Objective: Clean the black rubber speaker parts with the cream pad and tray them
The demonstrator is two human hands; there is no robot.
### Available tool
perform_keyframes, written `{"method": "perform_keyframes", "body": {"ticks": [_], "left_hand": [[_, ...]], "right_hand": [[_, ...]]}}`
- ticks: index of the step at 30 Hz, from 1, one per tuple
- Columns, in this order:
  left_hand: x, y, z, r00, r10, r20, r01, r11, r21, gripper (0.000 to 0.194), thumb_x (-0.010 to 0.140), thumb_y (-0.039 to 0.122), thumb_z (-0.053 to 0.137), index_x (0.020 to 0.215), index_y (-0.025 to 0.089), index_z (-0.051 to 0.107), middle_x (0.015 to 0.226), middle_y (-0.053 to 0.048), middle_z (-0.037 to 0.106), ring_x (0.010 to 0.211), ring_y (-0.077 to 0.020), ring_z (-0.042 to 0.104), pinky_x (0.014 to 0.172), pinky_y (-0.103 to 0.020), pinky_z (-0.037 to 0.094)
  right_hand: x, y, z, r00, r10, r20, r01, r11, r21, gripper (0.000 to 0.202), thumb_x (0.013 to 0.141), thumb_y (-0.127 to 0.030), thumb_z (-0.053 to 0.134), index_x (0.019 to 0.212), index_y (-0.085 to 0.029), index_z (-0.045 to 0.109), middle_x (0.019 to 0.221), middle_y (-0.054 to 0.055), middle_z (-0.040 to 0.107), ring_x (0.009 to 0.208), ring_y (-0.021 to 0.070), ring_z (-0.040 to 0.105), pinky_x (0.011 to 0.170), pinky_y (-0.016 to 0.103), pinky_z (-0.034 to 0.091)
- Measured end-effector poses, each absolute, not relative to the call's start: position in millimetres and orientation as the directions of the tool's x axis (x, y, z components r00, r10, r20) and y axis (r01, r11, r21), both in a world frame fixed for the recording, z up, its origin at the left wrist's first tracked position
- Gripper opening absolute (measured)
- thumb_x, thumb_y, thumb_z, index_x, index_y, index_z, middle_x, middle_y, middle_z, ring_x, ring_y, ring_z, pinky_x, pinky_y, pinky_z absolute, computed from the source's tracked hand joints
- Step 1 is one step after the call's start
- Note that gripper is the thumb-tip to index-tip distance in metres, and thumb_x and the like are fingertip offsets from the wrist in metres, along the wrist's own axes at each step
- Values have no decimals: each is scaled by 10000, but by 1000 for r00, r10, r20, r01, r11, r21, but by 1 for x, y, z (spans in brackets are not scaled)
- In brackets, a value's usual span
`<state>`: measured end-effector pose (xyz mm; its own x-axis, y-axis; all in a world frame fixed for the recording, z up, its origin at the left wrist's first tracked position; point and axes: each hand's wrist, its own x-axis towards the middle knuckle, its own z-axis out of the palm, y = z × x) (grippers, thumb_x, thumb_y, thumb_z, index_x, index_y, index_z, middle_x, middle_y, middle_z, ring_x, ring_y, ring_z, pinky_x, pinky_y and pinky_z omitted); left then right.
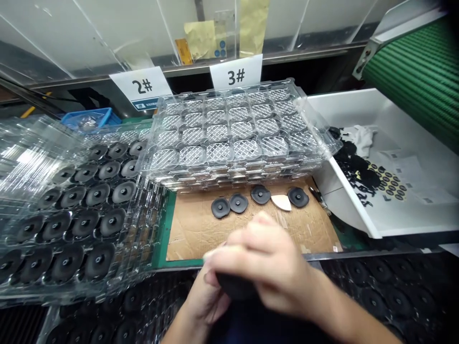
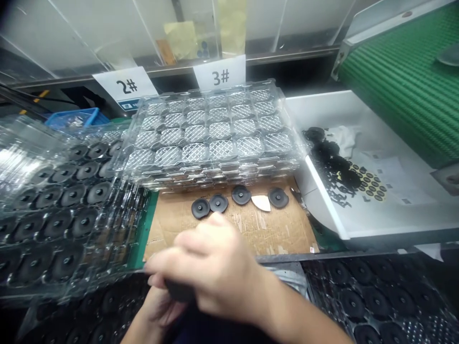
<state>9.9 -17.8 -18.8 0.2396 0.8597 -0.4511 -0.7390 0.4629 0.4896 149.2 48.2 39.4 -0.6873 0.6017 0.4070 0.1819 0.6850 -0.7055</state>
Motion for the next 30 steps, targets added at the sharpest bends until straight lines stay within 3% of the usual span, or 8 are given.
{"method": "perform_keyframes", "body": {"ticks": [3,5,7,10,15,19,24,30], "left_hand": [[3,-19,-19,258,891,-373,-805,412,428,519,577,329,765,1072,246,632,1117,-57,657,897,-225,647,823,-300,475],[-2,-21,-19,268,902,-338,-840,391,377,594,519,394,778,1083,285,624,1226,-68,595,936,-246,642,858,-316,460],[-5,-22,-20,267,900,-346,-855,386,346,578,515,419,761,1065,295,635,1193,-62,620,965,-251,632,870,-316,456],[-7,-23,-22,284,892,-351,-874,392,289,486,553,389,743,1025,311,654,1086,-31,673,969,-244,631,856,-329,473],[-7,-22,-23,331,884,-331,-880,416,230,493,609,445,687,1075,296,630,1089,-42,661,991,-267,617,876,-380,465],[-9,-20,-21,343,882,-325,-877,424,227,492,596,421,705,1069,306,630,1069,-30,664,963,-257,629,858,-365,472],[-12,-21,-25,302,895,-329,-876,396,276,534,578,406,720,1082,266,617,1112,-49,640,978,-258,618,827,-345,490],[-18,-26,-30,198,912,-360,-867,334,371,582,574,409,732,1111,234,594,1143,-73,626,972,-248,622,864,-316,461]], "right_hand": [[166,66,13,-535,833,145,259,324,-910,233,892,-212,427,1000,-232,632,947,24,651,848,147,571,750,283,413],[175,72,-15,-461,884,-74,295,74,-953,231,890,-269,441,1018,-222,627,975,38,651,842,158,594,714,271,463],[177,69,-48,-444,878,-176,321,-28,-947,265,884,-315,442,1034,-193,624,945,55,664,783,166,616,668,276,494],[167,51,-93,-431,885,-175,372,-2,-928,264,863,-299,453,959,-166,660,870,65,667,782,189,619,721,333,506],[155,36,-112,-315,946,-77,453,78,-888,293,873,-229,382,1045,-163,610,1061,109,561,1015,223,537,883,408,429],[160,43,-98,-341,939,-42,506,146,-850,259,876,-223,392,995,-200,621,964,68,578,900,187,575,798,343,474],[156,30,-114,-337,941,-42,620,188,-762,264,803,-184,488,1050,-177,581,1093,112,500,862,215,579,709,366,493],[149,30,-112,-505,862,52,532,358,-767,171,825,-140,468,877,-188,623,755,34,593,732,173,576,671,291,484]]}}
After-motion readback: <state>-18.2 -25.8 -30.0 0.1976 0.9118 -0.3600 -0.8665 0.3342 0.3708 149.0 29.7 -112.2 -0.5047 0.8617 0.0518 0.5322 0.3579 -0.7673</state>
